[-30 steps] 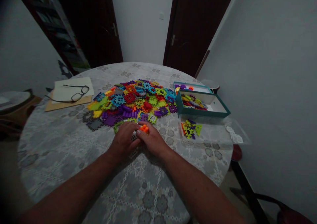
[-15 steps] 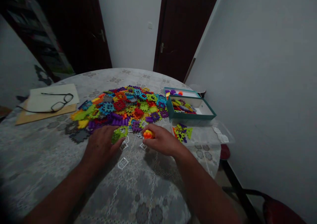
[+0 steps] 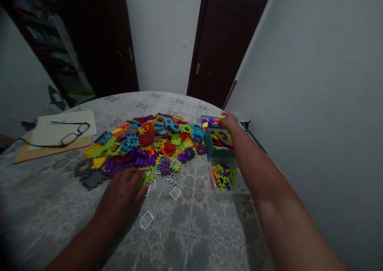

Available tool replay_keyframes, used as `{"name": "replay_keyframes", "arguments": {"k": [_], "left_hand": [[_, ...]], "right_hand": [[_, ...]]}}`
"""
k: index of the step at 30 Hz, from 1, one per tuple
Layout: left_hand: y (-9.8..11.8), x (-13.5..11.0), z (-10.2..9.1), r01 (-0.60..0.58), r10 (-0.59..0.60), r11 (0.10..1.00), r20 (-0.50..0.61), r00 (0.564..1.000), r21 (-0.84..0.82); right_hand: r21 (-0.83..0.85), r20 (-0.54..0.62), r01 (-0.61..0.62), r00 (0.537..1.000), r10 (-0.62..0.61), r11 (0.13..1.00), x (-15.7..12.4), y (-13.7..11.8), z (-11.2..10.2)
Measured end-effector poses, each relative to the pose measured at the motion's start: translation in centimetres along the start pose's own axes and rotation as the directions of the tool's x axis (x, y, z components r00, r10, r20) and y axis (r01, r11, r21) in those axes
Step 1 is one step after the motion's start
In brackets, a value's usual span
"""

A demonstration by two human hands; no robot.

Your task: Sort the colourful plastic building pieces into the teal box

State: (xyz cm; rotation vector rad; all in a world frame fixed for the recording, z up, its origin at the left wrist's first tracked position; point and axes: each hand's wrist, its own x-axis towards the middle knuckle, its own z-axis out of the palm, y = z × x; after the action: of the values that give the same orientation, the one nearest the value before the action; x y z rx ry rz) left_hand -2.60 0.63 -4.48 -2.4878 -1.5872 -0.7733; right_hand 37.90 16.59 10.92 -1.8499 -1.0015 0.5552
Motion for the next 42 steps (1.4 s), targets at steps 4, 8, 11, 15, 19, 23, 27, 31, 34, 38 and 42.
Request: {"name": "replay_keyframes", "arguments": {"k": [4, 8, 11, 15, 19, 23, 27, 31, 34, 38, 42], "left_hand": [[-0.1, 0.0, -0.1, 0.022, -0.022, 0.999, -0.021, 1.0, 0.028], [0.3, 0.2, -0.8, 0.095, -0.098, 0.99, 0.026, 0.995, 0.101], [0.9, 0.4, -1.8, 0.158, -0.172, 0.98, 0.112, 0.979, 0.124], [1.6, 0.8, -2.5, 0.205, -0.222, 0.974, 0.201, 0.954, 0.1], [1.5, 0.8, -2.1, 0.195, -0.196, 0.981, 0.216, 0.957, 0.025], [1.2, 0.6, -1.1, 0.154, -0.14, 0.986, 0.187, 0.972, -0.066], [1.1, 0.5, -0.2, 0.088, -0.062, 0.985, 0.172, 0.983, -0.151], [0.9, 0.5, 0.7, 0.06, -0.026, 0.976, 0.163, 0.986, -0.208], [0.7, 0.5, 1.0, 0.057, -0.022, 0.97, 0.147, 0.989, -0.237], [0.2, 0.6, 1.4, 0.044, -0.014, 0.962, 0.112, 0.994, -0.271], [-0.2, 0.6, 1.6, 0.02, 0.008, 0.956, 0.093, 0.996, -0.294]], "right_hand": [[0.027, -0.059, 0.005, 0.998, -0.004, 1.0, 1.2, -0.3, 0.1], [0.067, -0.048, 0.051, 0.998, -0.048, 0.996, -0.6, -0.2, 1.0], [0.112, 0.085, 0.197, 0.975, -0.207, 0.974, -5.3, 0.4, 1.7], [0.056, 0.414, 0.421, 0.816, -0.404, 0.906, -14.1, 2.6, 3.1], [-0.031, 0.496, 0.66, 0.662, -0.562, 0.751, -20.3, 6.1, 6.6], [-0.154, 0.427, 0.724, 0.663, -0.615, 0.673, -21.9, 9.4, 10.4], [-0.238, 0.436, 0.708, 0.69, -0.578, 0.665, -21.4, 11.0, 11.9], [-0.174, 0.472, 0.698, 0.678, -0.564, 0.694, -20.8, 11.6, 11.4], [-0.039, 0.5, 0.711, 0.622, -0.602, 0.702, -20.4, 11.8, 10.5], [0.053, 0.492, 0.66, 0.636, -0.595, 0.75, -20.2, 11.9, 9.9], [-0.018, 0.387, 0.57, 0.761, -0.52, 0.821, -20.0, 11.7, 9.7]]}}
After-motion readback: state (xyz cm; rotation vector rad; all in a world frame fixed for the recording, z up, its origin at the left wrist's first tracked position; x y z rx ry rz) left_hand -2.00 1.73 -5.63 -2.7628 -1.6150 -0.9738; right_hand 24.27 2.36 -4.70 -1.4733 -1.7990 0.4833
